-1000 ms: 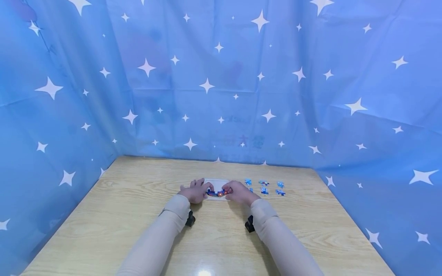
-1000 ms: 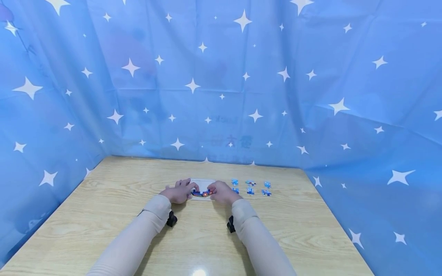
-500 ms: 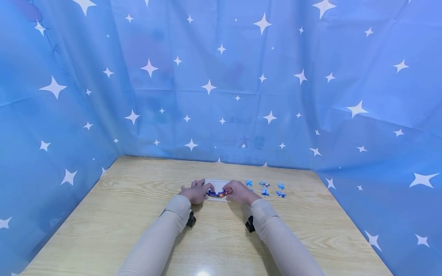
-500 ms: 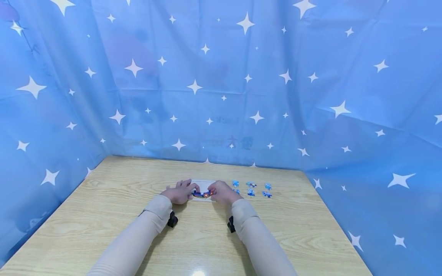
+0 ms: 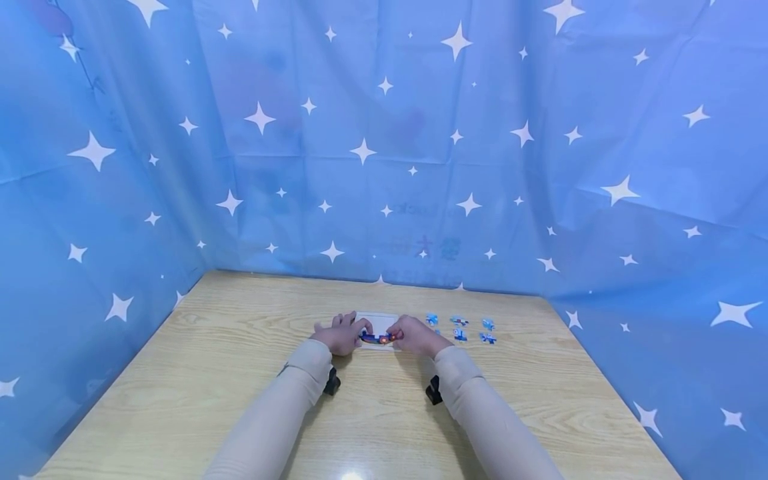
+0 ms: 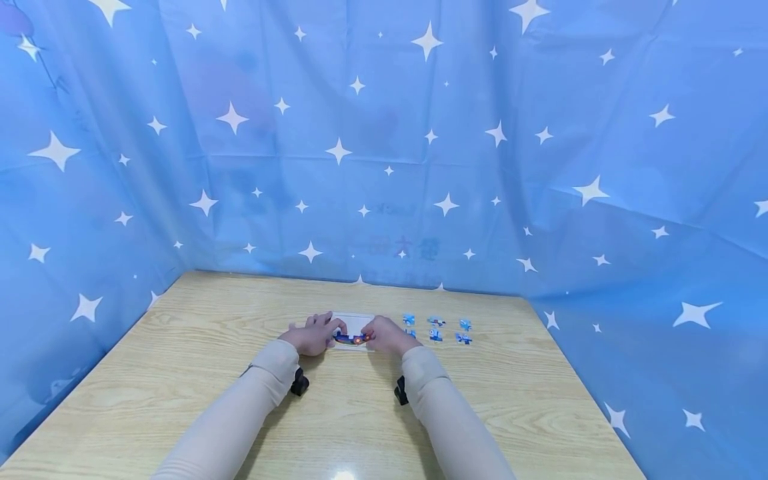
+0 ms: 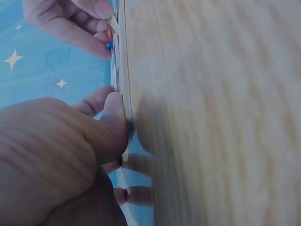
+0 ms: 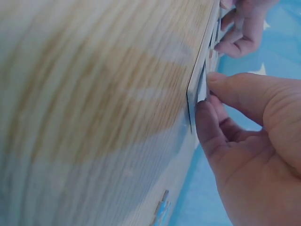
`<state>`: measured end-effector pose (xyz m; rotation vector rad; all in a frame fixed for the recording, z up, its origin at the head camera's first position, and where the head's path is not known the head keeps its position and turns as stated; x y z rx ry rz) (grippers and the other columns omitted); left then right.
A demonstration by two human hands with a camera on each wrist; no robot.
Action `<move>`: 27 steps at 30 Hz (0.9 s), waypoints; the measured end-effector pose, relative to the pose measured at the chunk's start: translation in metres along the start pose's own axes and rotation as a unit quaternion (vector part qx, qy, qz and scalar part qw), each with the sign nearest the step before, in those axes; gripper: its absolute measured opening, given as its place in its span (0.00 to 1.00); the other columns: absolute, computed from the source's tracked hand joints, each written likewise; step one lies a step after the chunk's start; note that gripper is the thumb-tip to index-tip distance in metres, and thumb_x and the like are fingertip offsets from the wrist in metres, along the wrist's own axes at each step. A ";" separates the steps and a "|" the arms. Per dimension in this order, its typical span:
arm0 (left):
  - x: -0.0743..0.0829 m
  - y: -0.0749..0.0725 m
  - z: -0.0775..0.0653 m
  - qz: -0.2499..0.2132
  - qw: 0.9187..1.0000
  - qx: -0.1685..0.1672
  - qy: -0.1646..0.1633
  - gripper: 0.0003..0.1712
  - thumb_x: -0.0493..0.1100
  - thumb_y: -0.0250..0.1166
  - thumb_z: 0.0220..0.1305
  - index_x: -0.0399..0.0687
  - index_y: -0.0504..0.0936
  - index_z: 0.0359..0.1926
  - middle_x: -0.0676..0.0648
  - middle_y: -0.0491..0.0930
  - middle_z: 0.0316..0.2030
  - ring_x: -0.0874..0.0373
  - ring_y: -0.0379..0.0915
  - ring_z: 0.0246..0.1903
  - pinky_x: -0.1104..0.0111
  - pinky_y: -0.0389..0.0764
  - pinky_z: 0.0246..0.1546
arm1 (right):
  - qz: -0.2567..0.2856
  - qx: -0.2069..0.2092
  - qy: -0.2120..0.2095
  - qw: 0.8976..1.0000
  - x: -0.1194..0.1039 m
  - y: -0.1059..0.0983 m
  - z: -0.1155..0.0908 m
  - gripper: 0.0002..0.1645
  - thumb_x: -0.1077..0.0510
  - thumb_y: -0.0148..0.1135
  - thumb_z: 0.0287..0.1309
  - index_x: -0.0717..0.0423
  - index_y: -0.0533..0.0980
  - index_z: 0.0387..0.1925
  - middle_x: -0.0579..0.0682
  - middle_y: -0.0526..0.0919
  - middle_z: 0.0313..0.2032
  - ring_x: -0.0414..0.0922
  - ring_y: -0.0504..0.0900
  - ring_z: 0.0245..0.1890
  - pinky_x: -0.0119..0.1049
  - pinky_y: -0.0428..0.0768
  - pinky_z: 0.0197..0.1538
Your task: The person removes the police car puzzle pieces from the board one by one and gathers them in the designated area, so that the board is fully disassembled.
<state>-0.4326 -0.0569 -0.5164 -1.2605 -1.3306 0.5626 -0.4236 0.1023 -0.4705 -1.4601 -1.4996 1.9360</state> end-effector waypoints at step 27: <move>0.003 -0.003 -0.006 -0.017 1.000 -0.007 0.014 0.15 0.45 0.51 0.80 0.78 0.69 0.55 0.42 0.44 0.80 0.38 0.38 0.77 0.23 0.40 0.63 | 0.005 -0.006 0.001 1.000 0.002 0.002 0.002 0.21 0.73 0.66 0.59 0.65 0.82 0.55 0.52 0.83 0.40 0.45 0.79 0.40 0.44 0.81 0.47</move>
Point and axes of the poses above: each hand's wrist, its own z-axis towards the middle knuckle, its own y-axis out of the palm, x = y × z, the point moved 7 cm from there along z, towards the middle knuckle
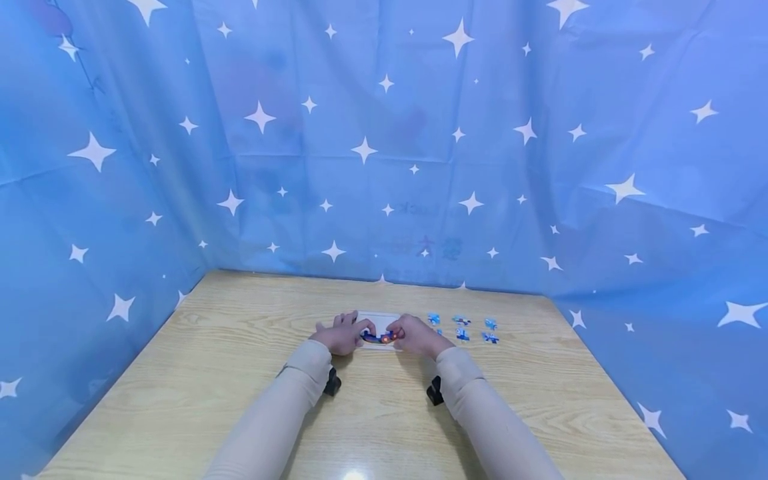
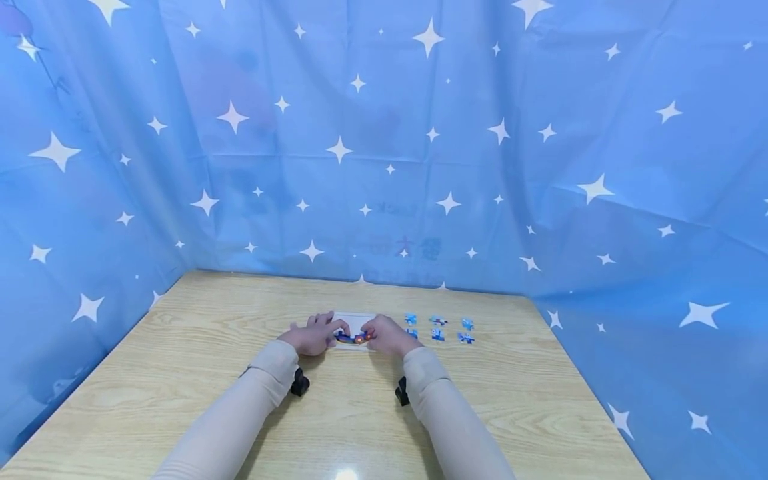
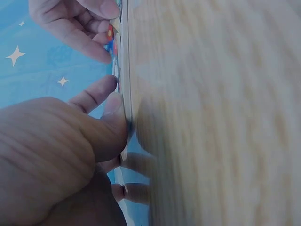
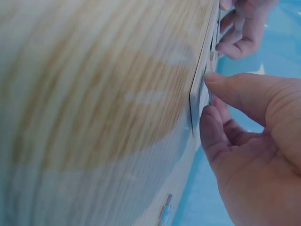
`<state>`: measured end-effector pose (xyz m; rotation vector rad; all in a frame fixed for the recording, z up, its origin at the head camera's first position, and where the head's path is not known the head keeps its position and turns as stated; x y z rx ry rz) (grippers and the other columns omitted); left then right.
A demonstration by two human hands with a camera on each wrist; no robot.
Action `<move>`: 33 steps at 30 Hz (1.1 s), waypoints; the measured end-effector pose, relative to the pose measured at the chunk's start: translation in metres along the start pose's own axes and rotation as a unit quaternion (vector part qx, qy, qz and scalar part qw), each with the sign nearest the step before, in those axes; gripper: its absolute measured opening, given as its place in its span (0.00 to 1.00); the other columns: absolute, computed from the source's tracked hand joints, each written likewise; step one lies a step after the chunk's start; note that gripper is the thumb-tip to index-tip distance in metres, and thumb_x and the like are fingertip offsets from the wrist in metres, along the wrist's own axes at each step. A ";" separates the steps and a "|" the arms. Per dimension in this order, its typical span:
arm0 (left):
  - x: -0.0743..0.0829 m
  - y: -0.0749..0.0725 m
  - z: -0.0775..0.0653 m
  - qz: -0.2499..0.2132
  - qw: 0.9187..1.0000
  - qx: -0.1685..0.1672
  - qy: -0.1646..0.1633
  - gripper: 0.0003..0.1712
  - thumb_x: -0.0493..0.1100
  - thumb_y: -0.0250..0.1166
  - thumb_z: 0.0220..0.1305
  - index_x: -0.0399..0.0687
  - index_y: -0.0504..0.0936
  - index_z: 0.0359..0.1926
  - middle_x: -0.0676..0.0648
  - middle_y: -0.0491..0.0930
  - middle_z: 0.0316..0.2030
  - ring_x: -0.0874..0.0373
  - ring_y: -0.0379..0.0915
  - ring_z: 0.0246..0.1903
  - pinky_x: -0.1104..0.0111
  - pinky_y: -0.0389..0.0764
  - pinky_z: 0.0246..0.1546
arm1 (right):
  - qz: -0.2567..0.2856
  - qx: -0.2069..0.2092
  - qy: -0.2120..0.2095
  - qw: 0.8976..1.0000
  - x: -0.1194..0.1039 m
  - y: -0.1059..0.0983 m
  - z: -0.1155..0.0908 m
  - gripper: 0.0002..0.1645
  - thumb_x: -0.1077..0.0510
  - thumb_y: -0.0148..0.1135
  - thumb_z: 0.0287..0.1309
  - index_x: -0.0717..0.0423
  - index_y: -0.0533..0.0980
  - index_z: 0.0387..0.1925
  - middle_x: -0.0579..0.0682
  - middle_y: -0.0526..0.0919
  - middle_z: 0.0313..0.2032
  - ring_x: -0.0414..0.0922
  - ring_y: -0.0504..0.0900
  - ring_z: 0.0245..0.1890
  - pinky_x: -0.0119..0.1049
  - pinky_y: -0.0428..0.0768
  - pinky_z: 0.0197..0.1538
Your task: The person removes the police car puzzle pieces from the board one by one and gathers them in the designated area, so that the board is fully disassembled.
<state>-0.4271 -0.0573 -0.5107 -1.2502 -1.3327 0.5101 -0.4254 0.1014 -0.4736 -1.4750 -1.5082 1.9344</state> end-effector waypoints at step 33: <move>0.000 -0.002 -0.003 0.018 1.000 -0.008 0.004 0.16 0.46 0.50 0.80 0.79 0.68 0.57 0.43 0.43 0.80 0.38 0.37 0.78 0.23 0.40 0.63 | -0.011 -0.010 0.006 1.000 0.002 0.001 0.002 0.20 0.72 0.64 0.62 0.62 0.81 0.55 0.51 0.83 0.41 0.45 0.79 0.42 0.47 0.80 0.49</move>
Point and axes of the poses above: each hand's wrist, its own z-axis towards the middle knuckle, its own y-axis out of the palm, x = y × z, the point moved 7 cm from there along z, towards the middle knuckle
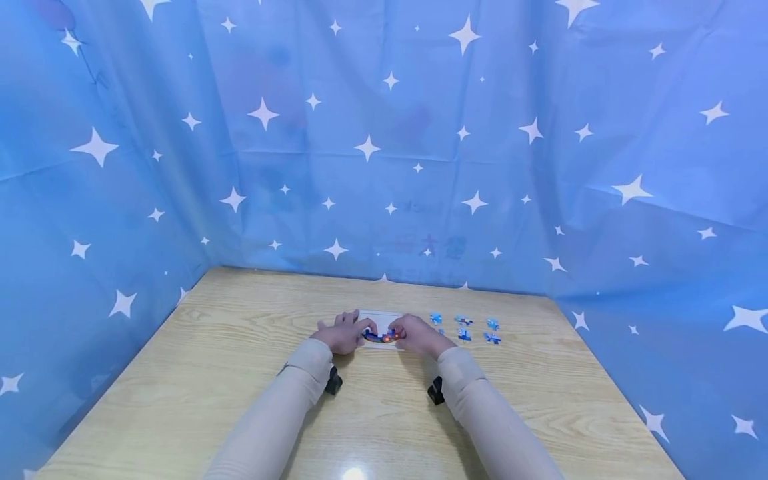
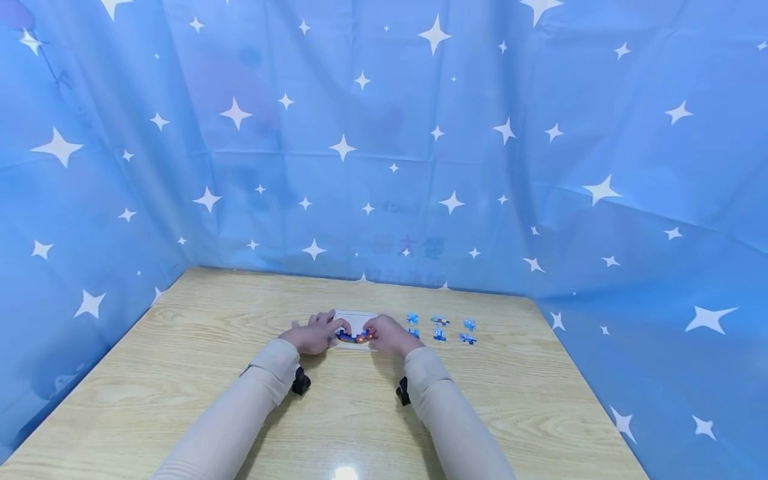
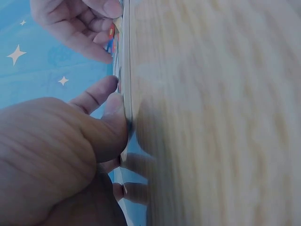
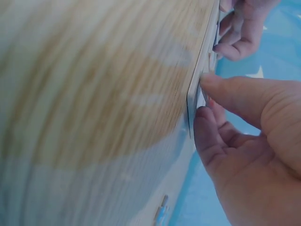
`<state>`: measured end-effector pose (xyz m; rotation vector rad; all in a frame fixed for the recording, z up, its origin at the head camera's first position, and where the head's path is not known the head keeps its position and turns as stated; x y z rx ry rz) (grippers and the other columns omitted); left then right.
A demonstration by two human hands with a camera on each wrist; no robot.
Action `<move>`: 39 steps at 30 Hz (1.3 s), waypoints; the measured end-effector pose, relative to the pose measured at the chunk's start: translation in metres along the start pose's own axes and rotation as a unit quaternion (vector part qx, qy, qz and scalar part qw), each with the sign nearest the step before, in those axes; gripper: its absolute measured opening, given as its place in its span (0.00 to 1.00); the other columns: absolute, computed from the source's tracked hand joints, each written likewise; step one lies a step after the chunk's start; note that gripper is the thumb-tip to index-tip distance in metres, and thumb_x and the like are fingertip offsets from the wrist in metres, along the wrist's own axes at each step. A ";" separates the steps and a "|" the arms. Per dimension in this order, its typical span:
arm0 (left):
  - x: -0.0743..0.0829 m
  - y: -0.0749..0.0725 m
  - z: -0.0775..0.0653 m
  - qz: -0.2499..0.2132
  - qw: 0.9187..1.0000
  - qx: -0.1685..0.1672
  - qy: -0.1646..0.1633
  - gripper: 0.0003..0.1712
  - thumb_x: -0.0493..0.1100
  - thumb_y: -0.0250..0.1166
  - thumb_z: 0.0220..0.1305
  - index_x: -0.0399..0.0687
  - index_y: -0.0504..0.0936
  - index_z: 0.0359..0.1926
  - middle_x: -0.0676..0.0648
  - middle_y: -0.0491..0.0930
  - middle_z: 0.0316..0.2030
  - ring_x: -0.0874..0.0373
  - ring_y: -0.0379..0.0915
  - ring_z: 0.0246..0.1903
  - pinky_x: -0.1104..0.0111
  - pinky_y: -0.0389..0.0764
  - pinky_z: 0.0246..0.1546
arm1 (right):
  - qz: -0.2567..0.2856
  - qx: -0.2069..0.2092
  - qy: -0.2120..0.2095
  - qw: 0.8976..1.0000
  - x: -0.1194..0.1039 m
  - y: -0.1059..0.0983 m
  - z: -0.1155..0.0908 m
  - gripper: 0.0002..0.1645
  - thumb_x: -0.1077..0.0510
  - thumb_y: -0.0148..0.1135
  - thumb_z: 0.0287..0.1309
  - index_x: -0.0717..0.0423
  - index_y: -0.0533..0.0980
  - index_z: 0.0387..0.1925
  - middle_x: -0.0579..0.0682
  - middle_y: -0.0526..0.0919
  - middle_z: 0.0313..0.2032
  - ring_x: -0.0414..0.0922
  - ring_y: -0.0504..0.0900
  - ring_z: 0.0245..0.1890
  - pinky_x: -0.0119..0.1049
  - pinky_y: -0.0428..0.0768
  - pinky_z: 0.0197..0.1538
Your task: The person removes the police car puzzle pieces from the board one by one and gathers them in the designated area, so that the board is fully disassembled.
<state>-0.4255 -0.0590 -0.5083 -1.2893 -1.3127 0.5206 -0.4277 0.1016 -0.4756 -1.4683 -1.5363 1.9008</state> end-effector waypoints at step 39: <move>0.004 0.001 -0.003 -0.014 1.000 0.008 0.002 0.15 0.43 0.50 0.80 0.75 0.70 0.54 0.41 0.45 0.80 0.36 0.38 0.77 0.23 0.38 0.63 | 0.039 0.042 0.022 0.998 0.052 -0.034 -0.049 0.18 0.70 0.60 0.67 0.67 0.76 0.57 0.51 0.79 0.43 0.44 0.75 0.42 0.46 0.77 0.50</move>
Point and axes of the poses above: each hand's wrist, its own z-axis towards the middle knuckle, its own y-axis out of the palm, x = y × z, the point moved 7 cm from there along z, towards the middle knuckle
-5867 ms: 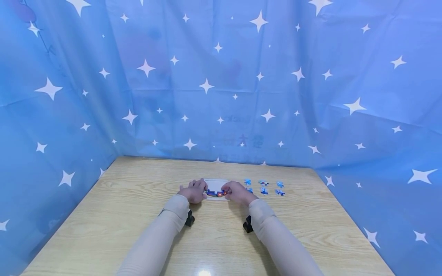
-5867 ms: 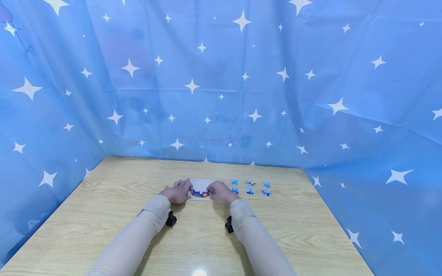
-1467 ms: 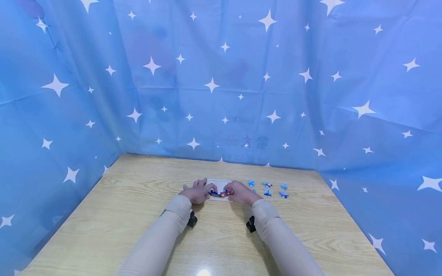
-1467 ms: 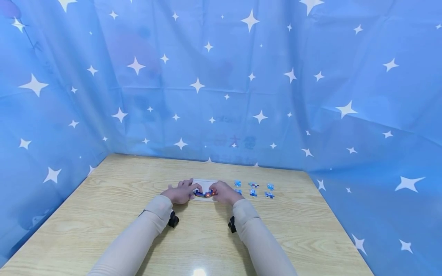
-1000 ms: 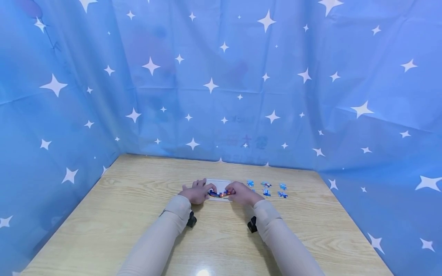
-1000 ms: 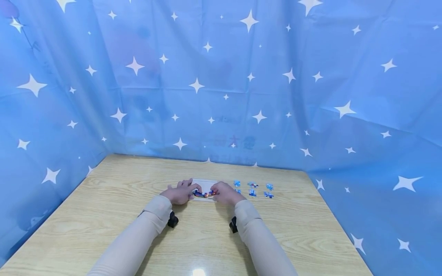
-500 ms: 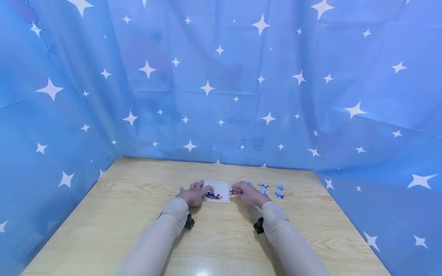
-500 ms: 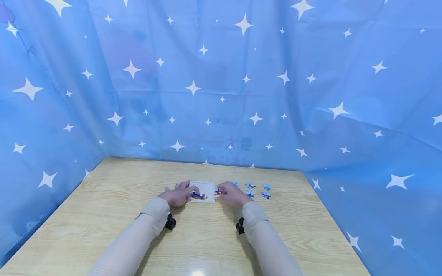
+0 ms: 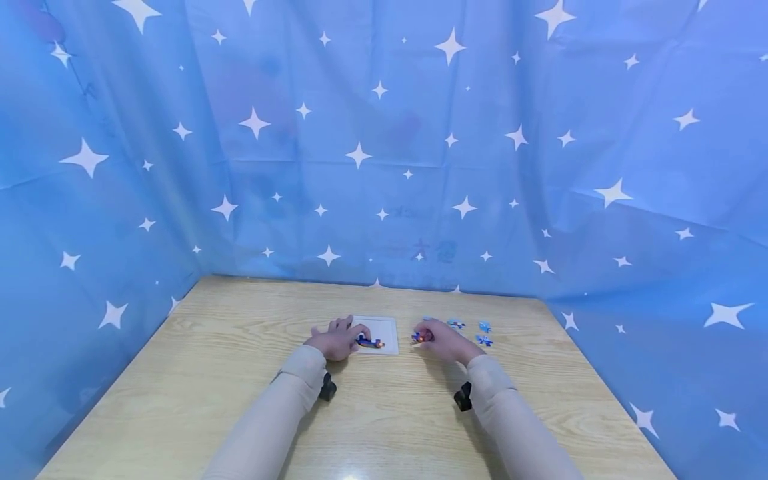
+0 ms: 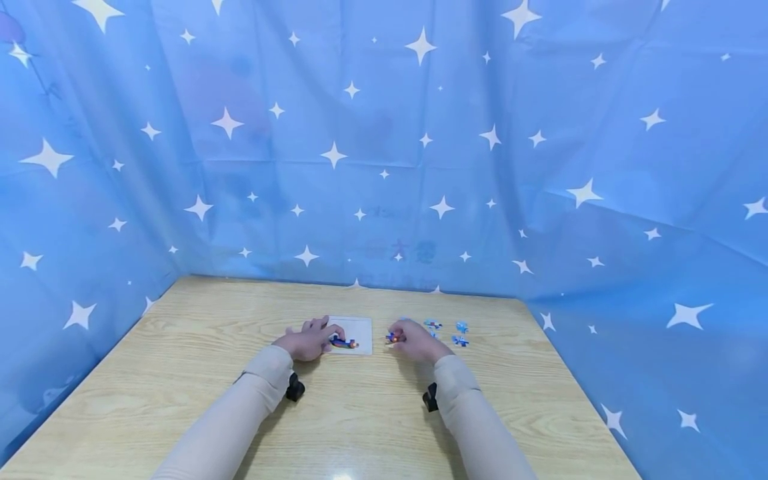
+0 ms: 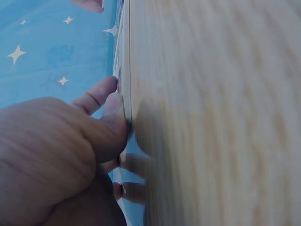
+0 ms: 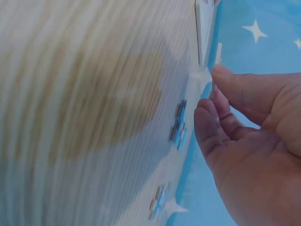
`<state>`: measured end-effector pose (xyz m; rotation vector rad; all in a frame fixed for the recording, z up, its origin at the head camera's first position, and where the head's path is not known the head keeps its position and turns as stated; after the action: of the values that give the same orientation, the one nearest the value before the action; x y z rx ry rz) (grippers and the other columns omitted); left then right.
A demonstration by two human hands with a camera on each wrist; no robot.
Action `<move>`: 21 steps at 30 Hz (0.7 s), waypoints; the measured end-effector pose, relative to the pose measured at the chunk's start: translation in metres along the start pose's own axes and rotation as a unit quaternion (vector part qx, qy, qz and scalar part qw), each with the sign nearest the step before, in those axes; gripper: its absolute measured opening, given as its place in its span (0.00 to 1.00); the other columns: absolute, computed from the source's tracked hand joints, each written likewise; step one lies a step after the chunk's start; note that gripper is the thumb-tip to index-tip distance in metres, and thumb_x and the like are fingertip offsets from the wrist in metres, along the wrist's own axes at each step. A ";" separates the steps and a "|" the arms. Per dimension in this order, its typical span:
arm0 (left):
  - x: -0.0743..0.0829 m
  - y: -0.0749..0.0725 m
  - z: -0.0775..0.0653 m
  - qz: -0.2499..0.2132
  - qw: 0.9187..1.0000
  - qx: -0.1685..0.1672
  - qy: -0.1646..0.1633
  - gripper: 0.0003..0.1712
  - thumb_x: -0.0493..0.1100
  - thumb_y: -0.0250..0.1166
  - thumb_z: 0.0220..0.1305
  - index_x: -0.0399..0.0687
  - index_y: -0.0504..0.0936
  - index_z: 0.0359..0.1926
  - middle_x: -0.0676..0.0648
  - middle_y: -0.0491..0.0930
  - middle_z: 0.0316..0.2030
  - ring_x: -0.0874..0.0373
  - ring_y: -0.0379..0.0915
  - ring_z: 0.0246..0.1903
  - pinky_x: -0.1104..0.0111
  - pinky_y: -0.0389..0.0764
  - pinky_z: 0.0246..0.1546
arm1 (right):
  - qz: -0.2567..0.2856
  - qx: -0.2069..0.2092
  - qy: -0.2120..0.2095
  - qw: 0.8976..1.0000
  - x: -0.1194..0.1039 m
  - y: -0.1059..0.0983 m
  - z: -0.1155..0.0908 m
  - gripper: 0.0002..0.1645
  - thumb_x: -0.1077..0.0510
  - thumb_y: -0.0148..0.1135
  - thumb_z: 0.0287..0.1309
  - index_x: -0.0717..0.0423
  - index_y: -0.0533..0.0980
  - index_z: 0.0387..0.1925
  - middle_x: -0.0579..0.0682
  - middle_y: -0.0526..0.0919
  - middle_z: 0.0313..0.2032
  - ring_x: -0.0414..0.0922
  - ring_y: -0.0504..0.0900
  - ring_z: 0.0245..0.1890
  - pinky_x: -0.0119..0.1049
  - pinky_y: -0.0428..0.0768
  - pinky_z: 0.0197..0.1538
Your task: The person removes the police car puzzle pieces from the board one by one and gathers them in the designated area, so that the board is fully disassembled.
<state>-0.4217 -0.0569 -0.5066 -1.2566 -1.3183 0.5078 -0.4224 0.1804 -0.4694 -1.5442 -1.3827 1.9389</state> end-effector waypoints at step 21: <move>0.002 -0.004 -0.006 -0.001 1.000 -0.003 0.004 0.14 0.45 0.49 0.80 0.75 0.69 0.56 0.41 0.45 0.80 0.37 0.39 0.77 0.24 0.40 0.64 | 0.019 -0.013 0.047 0.999 0.021 -0.008 -0.019 0.20 0.71 0.63 0.64 0.66 0.76 0.58 0.51 0.79 0.43 0.46 0.76 0.45 0.45 0.78 0.50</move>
<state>-0.4168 -0.0588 -0.5013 -1.2612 -1.3153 0.4981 -0.4163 0.2093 -0.4745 -1.6618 -1.3549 1.8509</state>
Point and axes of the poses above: each hand's wrist, its own z-axis towards the middle knuckle, its own y-axis out of the palm, x = y × z, the point moved 7 cm from there along z, towards the middle knuckle
